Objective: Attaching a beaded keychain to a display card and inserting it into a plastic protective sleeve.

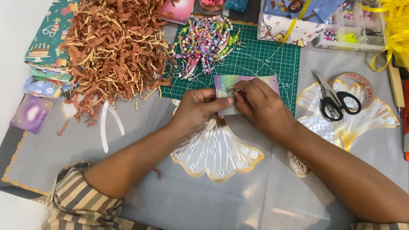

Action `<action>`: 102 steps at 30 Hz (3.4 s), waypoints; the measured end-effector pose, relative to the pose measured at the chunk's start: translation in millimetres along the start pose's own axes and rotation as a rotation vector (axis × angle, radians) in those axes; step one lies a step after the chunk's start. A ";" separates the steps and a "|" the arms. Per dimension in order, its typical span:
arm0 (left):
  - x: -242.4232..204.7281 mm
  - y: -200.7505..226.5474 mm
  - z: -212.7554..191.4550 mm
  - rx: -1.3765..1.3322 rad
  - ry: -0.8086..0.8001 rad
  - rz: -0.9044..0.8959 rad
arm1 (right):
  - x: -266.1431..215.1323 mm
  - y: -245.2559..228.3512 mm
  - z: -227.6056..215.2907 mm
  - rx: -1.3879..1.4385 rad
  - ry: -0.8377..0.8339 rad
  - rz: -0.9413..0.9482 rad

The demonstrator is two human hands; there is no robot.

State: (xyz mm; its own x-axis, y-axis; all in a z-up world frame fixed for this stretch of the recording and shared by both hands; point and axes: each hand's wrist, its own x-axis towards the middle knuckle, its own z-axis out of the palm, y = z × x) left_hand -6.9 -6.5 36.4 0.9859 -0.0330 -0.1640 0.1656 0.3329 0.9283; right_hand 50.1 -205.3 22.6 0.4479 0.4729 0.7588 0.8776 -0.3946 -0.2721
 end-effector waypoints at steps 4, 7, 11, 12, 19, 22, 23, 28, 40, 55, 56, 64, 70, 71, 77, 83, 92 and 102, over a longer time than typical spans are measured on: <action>3.4 -8.6 -5.5 -0.020 0.013 -0.008 | -3.0 3.9 1.1 -0.009 -0.021 -0.024; 2.9 -8.3 -5.2 0.001 0.023 -0.011 | -5.4 2.6 2.3 -0.094 -0.043 -0.034; 3.2 -11.6 -6.4 -0.001 0.033 -0.020 | -8.4 2.0 2.7 -0.160 -0.063 -0.059; 3.0 -12.6 -6.8 0.007 0.039 -0.023 | -9.2 1.6 2.3 -0.176 -0.067 -0.062; 2.2 -8.0 -6.5 -0.016 0.034 -0.050 | -6.9 -2.6 -0.5 -0.082 -0.088 0.025; 5.6 -12.7 -10.4 -0.028 0.017 -0.079 | -10.1 -1.2 1.1 0.005 -0.091 0.105; 6.7 -14.0 -11.2 -0.002 0.005 -0.073 | -12.8 0.5 2.4 0.034 -0.090 0.144; 6.7 -9.8 -7.7 0.103 -0.019 -0.015 | -15.1 3.5 0.6 0.202 -0.063 0.339; 8.4 -14.2 -35.2 1.460 0.033 0.558 | 37.3 31.6 -23.7 0.402 -0.091 0.540; 14.2 -25.5 -32.4 1.418 -0.024 1.056 | 105.2 72.0 79.2 0.474 -0.115 0.366; 14.3 -22.7 -33.5 1.384 -0.061 1.014 | 105.8 71.9 78.2 0.490 -0.111 0.351; 8.6 -15.6 -31.2 1.350 -0.044 0.969 | 92.0 69.9 82.0 0.090 -0.130 0.194; 12.8 -19.5 -34.7 1.364 0.001 0.979 | 77.1 76.1 76.1 0.015 -0.037 0.013; 13.1 -19.0 -35.6 1.375 0.015 0.965 | 78.1 73.4 73.8 -0.021 -0.055 -0.017; 18.3 -23.7 -39.3 1.364 0.033 0.903 | 82.1 83.5 67.2 -0.033 -0.216 -0.067; 19.3 -19.5 -39.1 1.349 0.022 0.872 | 93.4 86.0 51.4 -0.092 -0.404 -0.155; 30.4 -20.8 -40.6 1.376 0.117 0.941 | 118.2 69.0 14.8 -0.275 -0.419 -0.320; 25.6 -18.1 -37.9 1.381 0.177 1.094 | 68.3 16.4 -32.0 -0.400 -0.064 -0.250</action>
State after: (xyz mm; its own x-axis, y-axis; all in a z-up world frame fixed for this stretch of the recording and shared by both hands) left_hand 14.4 22.3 2.7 0.6503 -0.2369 0.7218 -0.5160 -0.8351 0.1908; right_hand 89.6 -204.7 88.9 0.2519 0.6344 0.7308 0.8306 -0.5293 0.1731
